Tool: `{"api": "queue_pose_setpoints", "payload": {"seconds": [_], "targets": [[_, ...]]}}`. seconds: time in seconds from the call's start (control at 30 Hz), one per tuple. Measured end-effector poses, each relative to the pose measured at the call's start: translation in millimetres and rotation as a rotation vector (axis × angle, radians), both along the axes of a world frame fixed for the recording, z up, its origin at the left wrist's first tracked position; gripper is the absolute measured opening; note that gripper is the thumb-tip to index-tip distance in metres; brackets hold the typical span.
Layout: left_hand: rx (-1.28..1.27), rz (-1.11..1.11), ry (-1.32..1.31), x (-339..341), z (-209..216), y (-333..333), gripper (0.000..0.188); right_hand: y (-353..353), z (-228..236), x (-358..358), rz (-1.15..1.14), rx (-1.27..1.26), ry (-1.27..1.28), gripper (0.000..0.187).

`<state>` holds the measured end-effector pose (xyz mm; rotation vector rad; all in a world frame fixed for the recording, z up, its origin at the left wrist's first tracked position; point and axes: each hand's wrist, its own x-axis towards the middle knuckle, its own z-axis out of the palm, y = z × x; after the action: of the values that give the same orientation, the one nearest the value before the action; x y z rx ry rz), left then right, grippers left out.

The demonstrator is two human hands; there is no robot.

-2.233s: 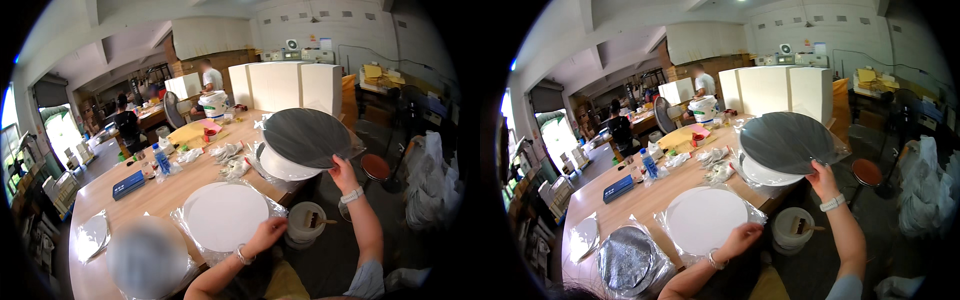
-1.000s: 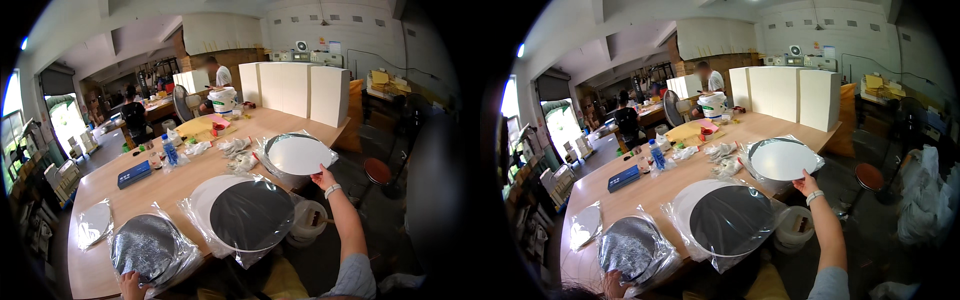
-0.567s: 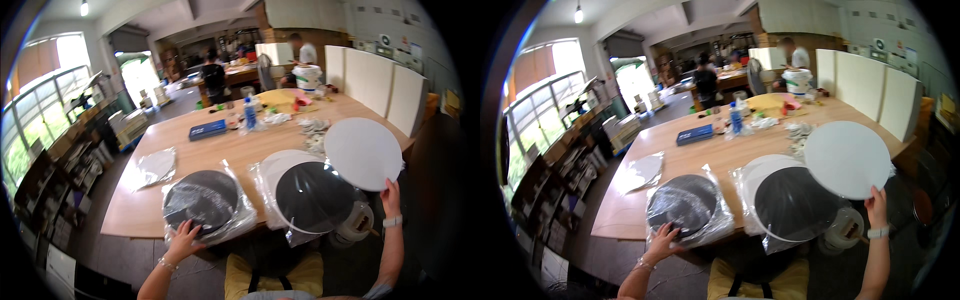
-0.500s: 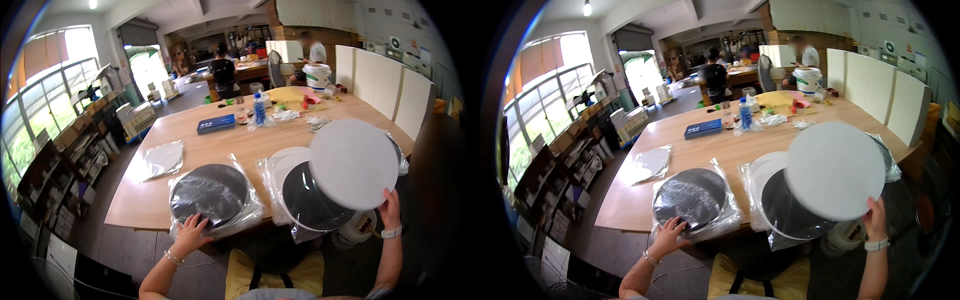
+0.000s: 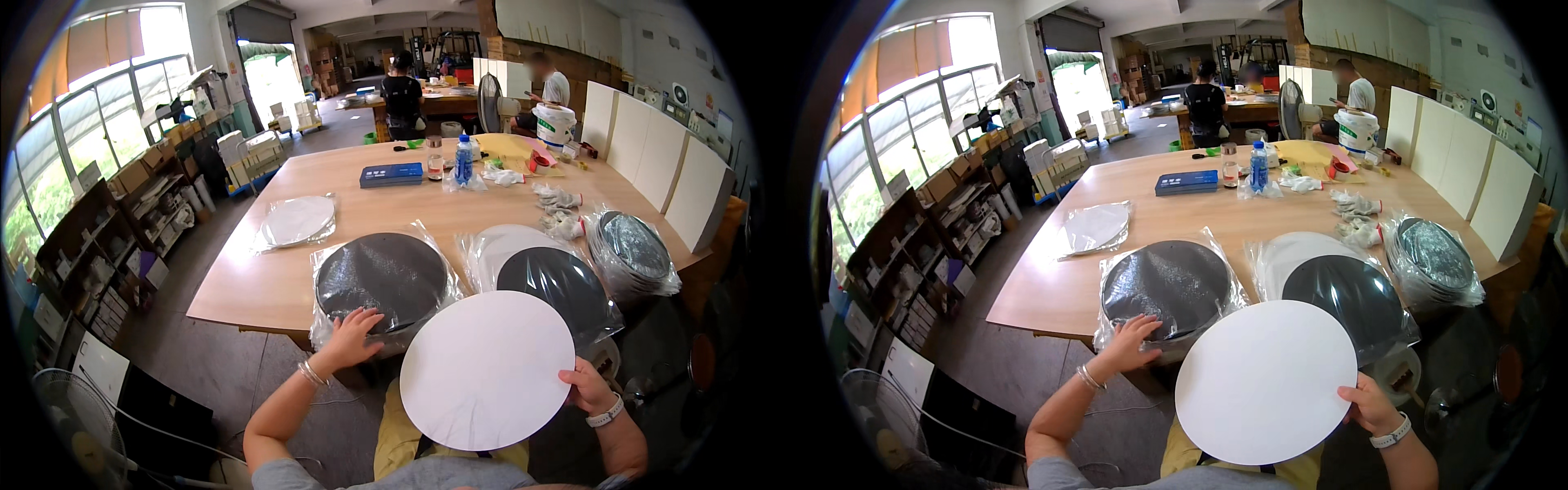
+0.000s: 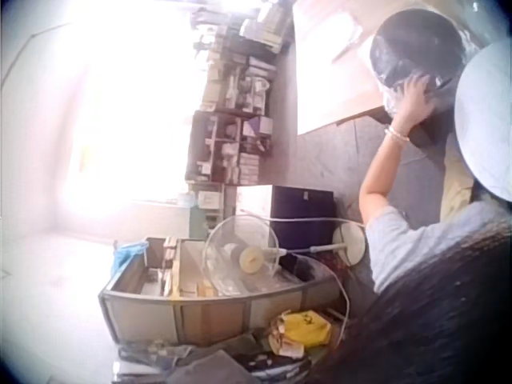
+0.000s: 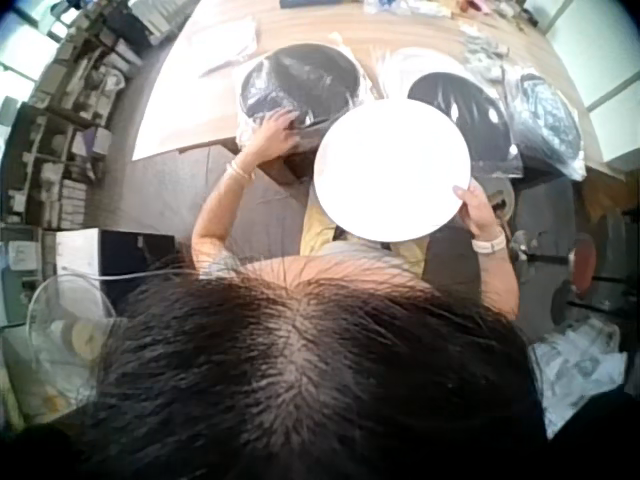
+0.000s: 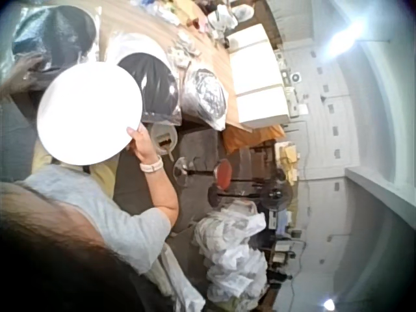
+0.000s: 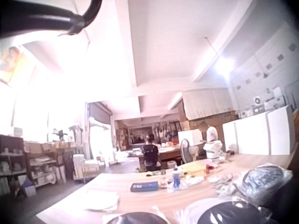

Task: The person wraps round discs in clear plastic film at a workbench. They pick up a disc, place it on a sheet of plastic, and fold the film over to enclose it, repeating this process for multiple items.

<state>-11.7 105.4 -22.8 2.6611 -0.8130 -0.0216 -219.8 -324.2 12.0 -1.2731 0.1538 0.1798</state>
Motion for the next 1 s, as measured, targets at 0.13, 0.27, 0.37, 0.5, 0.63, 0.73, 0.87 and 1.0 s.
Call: {"api": "queue_pose_setpoints", "payload": {"seconds": [0.13, 0.27, 0.37, 0.5, 0.63, 0.73, 0.87, 1.0], "targets": [[0.037, -0.129, -0.157, 14, 6, 5, 0.052, 4, -3, -13, 0.003, 0.015, 0.034, 0.026], [0.138, -0.214, -0.247, 23, 2, 1, 0.053, 18, 2, -17, -0.004, 0.053, 0.046, 0.026], [0.266, -0.29, -0.283, 28, 13, -2, 0.053, 25, 5, -18, 0.035, 0.082, 0.047, 0.026], [0.396, -0.352, -0.25, 33, 27, -7, 0.054, 33, 5, -15, 0.031, 0.075, 0.069, 0.026], [0.429, -0.422, -0.226, 42, 35, -8, 0.057, 36, 5, -14, 0.036, 0.072, 0.06, 0.026], [0.506, -0.458, -0.317, 46, 23, -8, 0.063, 38, 4, -13, 0.049, 0.082, 0.054, 0.027], [0.368, -0.397, -0.29, 45, 26, -10, 0.072, 42, 5, -13, 0.084, 0.107, 0.059, 0.027], [0.287, -0.333, -0.226, 39, 49, -16, 0.079, 52, 5, -7, 0.093, 0.168, 0.047, 0.026]]}}
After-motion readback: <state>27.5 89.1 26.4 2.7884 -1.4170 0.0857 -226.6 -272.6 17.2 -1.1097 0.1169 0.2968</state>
